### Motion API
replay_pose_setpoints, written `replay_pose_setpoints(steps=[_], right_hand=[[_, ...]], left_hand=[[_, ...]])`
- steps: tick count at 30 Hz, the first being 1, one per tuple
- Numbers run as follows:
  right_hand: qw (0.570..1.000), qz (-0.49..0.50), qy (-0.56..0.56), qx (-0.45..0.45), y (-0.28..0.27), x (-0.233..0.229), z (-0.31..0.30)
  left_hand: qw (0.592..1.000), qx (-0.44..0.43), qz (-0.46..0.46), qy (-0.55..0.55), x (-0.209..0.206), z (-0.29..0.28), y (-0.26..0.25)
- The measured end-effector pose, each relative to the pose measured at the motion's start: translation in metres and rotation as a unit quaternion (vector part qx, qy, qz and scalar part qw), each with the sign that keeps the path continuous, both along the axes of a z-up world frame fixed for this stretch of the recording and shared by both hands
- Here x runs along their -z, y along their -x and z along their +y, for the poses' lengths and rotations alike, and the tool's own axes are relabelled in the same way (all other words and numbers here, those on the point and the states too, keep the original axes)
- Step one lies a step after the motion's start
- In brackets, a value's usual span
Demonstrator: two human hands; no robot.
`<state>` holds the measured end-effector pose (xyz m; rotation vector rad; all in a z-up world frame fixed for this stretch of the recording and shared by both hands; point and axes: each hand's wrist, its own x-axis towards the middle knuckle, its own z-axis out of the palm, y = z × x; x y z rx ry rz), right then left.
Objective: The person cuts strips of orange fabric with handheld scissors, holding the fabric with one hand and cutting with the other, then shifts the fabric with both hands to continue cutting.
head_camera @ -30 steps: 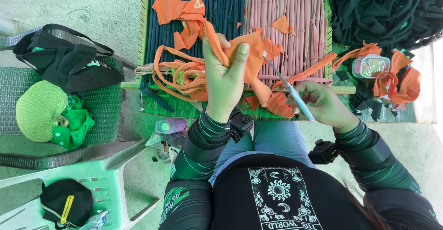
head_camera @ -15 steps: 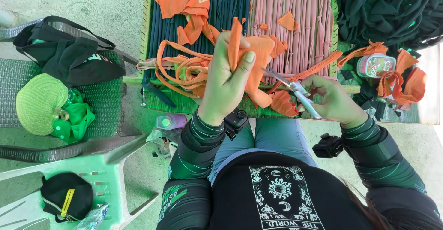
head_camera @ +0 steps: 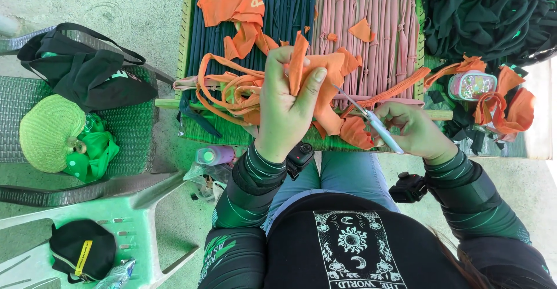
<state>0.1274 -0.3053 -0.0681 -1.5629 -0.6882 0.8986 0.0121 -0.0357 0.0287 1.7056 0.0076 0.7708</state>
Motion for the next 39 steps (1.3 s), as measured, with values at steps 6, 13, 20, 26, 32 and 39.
replay_pose_setpoints(steps=[6, 13, 20, 26, 32, 39], right_hand=[[1.0, 0.004, -0.022, 0.006, -0.004, 0.004, 0.002], [1.0, -0.001, 0.007, -0.013, -0.006, 0.014, -0.01], [0.998, 0.037, 0.053, -0.023, -0.011, 0.028, -0.016], [0.999, 0.017, 0.022, -0.028, 0.001, -0.002, -0.001], [0.998, 0.045, -0.016, -0.03, 0.003, -0.001, 0.005], [0.999, 0.036, 0.03, -0.01, -0.004, 0.026, -0.003]], left_hand=[[0.997, 0.038, 0.018, 0.058, -0.005, 0.001, 0.002], [0.994, 0.093, 0.026, 0.059, 0.002, 0.004, 0.002], [0.993, 0.101, 0.018, 0.064, 0.005, 0.004, 0.001], [0.994, 0.103, 0.036, 0.026, 0.006, 0.004, 0.0], [0.986, 0.14, 0.054, 0.075, 0.011, 0.003, -0.002], [0.985, 0.143, 0.036, 0.087, 0.02, 0.004, -0.009]])
